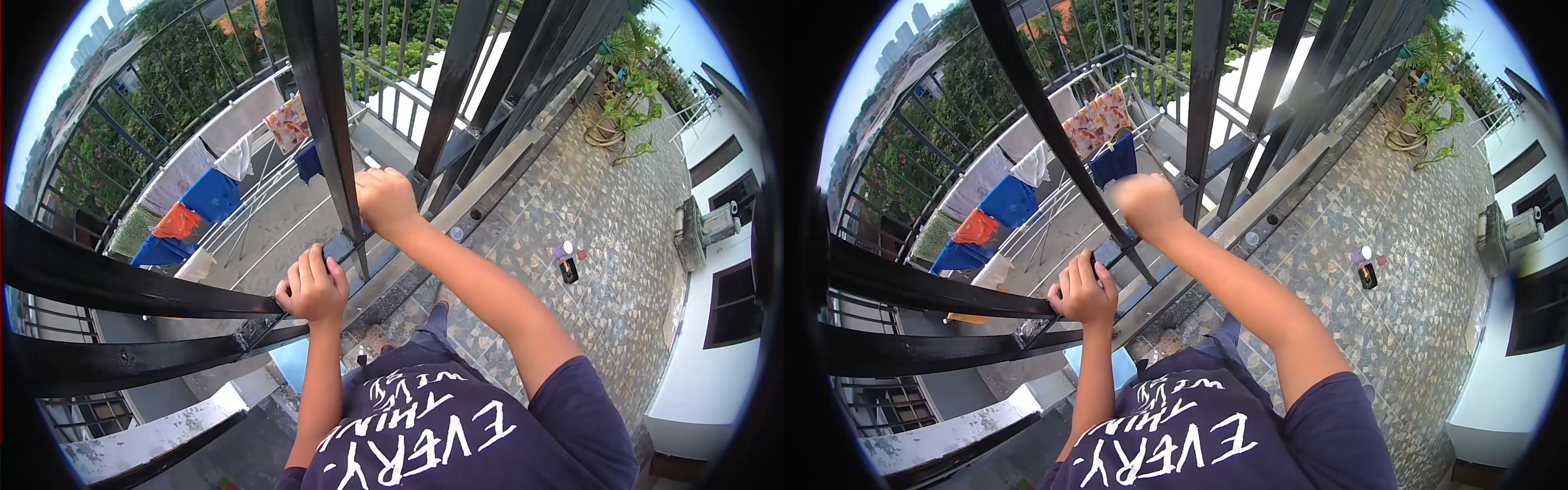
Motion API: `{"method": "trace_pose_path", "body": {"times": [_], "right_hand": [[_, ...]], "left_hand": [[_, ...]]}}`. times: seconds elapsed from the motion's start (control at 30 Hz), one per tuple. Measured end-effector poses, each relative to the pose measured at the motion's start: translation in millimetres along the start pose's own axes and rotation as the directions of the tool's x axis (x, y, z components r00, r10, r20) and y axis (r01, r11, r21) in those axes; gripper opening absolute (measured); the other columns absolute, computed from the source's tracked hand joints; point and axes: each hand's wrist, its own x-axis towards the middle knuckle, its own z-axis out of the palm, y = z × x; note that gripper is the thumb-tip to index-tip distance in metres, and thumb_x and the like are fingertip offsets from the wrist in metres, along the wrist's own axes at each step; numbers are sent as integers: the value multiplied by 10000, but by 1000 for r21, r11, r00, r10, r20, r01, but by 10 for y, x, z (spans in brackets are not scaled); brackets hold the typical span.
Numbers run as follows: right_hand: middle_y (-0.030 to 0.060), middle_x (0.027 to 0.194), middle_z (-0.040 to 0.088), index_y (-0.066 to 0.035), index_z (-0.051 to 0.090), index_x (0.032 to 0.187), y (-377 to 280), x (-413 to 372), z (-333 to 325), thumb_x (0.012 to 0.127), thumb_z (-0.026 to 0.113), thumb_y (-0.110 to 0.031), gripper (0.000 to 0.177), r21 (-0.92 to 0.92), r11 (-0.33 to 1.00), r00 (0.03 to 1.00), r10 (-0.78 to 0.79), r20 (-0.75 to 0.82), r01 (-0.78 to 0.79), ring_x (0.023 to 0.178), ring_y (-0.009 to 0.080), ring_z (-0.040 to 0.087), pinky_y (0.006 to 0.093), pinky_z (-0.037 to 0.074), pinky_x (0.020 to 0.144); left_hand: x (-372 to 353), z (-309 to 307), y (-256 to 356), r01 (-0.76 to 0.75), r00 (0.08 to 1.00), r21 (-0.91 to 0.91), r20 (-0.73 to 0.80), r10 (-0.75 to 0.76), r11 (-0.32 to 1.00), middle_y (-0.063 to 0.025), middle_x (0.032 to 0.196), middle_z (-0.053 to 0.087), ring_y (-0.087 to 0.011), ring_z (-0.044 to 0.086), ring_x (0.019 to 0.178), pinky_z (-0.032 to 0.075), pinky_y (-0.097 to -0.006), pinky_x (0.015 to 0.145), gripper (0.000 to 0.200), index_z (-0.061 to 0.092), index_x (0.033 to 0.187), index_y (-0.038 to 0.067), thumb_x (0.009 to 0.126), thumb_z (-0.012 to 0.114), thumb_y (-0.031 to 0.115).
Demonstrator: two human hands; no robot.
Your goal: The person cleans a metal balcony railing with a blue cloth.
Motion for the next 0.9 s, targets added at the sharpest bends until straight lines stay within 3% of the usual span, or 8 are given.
{"method": "trace_pose_path", "body": {"times": [0.23,0.37,0.5,0.6,0.7,0.8,0.83,0.9], "right_hand": [[14,715,551,-123,588,710,12,-76,-122,697,647,-100,65,143,987,992,-54,-112,70,725,212,605,362,473,646],[75,664,436,-56,464,661,-316,-659,-463,600,594,41,173,417,886,923,315,-222,-202,666,279,515,379,396,585],[107,607,434,11,443,616,-615,-1321,-666,594,486,147,144,822,284,815,481,323,-493,589,215,499,339,338,518],[91,604,460,17,436,615,-568,-1454,-726,614,463,153,138,858,84,748,538,390,-507,602,163,492,316,336,534],[51,657,514,10,500,663,-441,-1277,-745,710,490,137,136,870,-31,676,617,404,-491,612,142,494,290,394,584],[30,711,543,-4,524,723,-155,-1286,-757,751,498,111,121,844,54,697,593,403,-533,649,101,494,267,427,620],[26,713,538,-4,518,723,-14,-1309,-798,745,497,107,115,836,49,695,584,420,-546,660,93,493,262,423,620],[4,735,513,-23,510,746,240,-1306,-836,705,484,100,132,825,-67,646,589,486,-561,688,84,495,238,402,629]], "left_hand": [[-4,-112,-8,-30,997,-67,69,35,997,12,1128,680,-146,609,1013,310,-364,866,345,654,1209,143,887,600,256],[-9,-477,147,52,978,-283,210,9,958,-124,1363,526,-287,501,1225,276,-433,1037,553,567,1329,101,809,707,228],[-172,-594,260,-19,878,-738,311,364,675,-201,1473,419,-407,413,1335,289,-489,1102,798,494,1420,107,726,831,310],[-82,-574,544,296,763,-903,419,492,310,-197,1599,305,-442,259,1472,298,-538,1132,1031,393,1523,83,683,870,445],[-95,-417,797,86,745,-908,332,579,409,-205,1638,253,-389,237,1515,316,-484,1155,1085,317,1564,37,717,865,436],[-121,-248,1066,379,791,-852,500,352,360,-207,1603,336,-320,372,1468,367,-390,1132,996,318,1561,33,776,842,354],[-85,-246,1203,412,848,-842,494,192,350,-212,1402,588,-236,614,1247,459,-300,1028,766,468,1486,39,825,810,222],[-40,-142,1309,435,844,-801,522,124,411,-186,1197,694,-135,668,945,497,-263,802,660,566,1413,70,805,814,137]]}}
